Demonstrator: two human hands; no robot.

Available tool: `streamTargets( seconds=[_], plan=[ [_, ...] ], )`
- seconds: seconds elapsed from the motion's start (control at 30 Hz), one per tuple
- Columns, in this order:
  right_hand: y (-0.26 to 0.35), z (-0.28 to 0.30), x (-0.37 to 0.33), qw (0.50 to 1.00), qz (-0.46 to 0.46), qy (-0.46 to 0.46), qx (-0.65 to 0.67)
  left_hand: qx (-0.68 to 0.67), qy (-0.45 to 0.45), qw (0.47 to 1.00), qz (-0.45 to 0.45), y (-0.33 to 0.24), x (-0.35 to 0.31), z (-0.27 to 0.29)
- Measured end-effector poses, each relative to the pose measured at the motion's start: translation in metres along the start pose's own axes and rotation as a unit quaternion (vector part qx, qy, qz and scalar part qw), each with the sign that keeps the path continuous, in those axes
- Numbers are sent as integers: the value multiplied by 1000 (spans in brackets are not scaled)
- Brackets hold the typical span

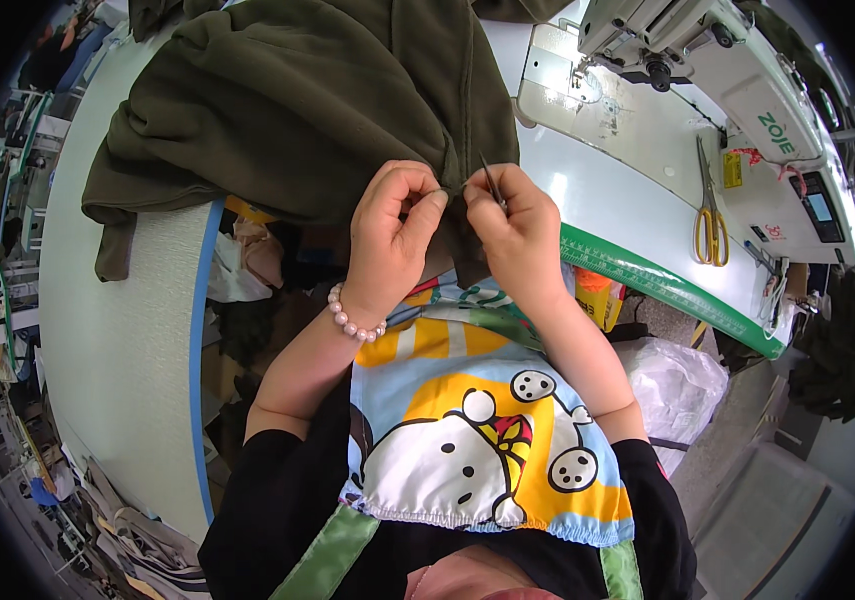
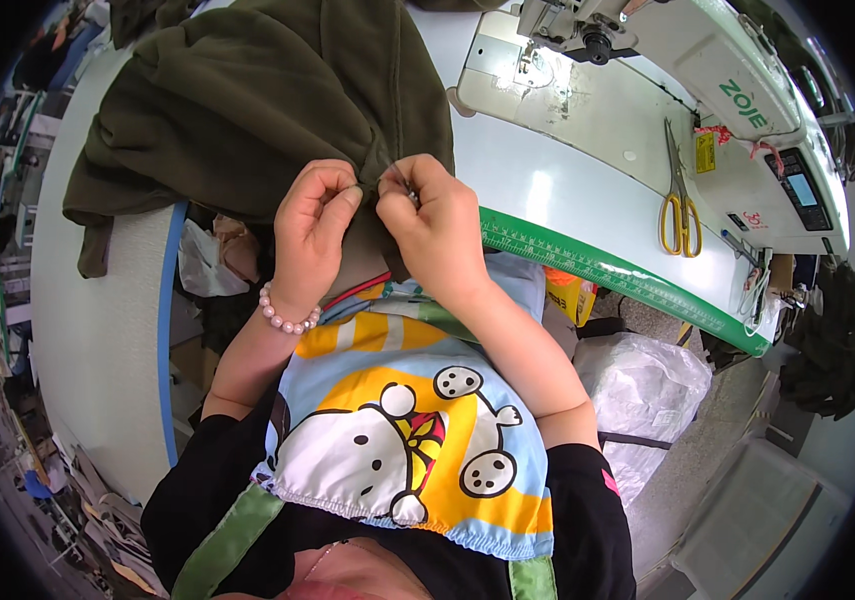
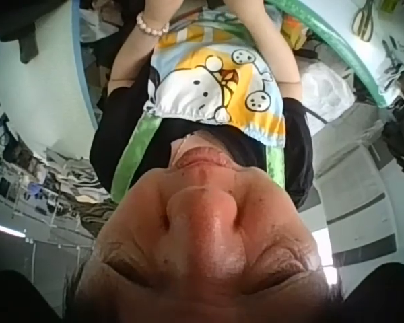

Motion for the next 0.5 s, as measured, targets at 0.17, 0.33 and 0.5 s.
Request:
streamTargets(
  seconds=[0.17, 0.33, 0.5],
  plan=[
    [-10, -1, 1, 961, -146, 113, 206, -20, -9, 1000, 12, -1, 0, 0],
    [-3, 0, 0, 979, -94, 104, 151, 99, 15, 991, -92, -19, 10, -1],
    [-3, 2, 0, 991, -51, 63, 104, 74, -8, 996, -50, -11, 9, 1]
  ],
)
Point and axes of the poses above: each hand's wrist, its own x-axis towards the middle knuckle, its own z-axis out of the back of the hand, y = z × x, the point moved 6 cm from there along x, towards the middle knuckle, and after that the axes turned 14 degrees about -z, right-handed, at the moved point
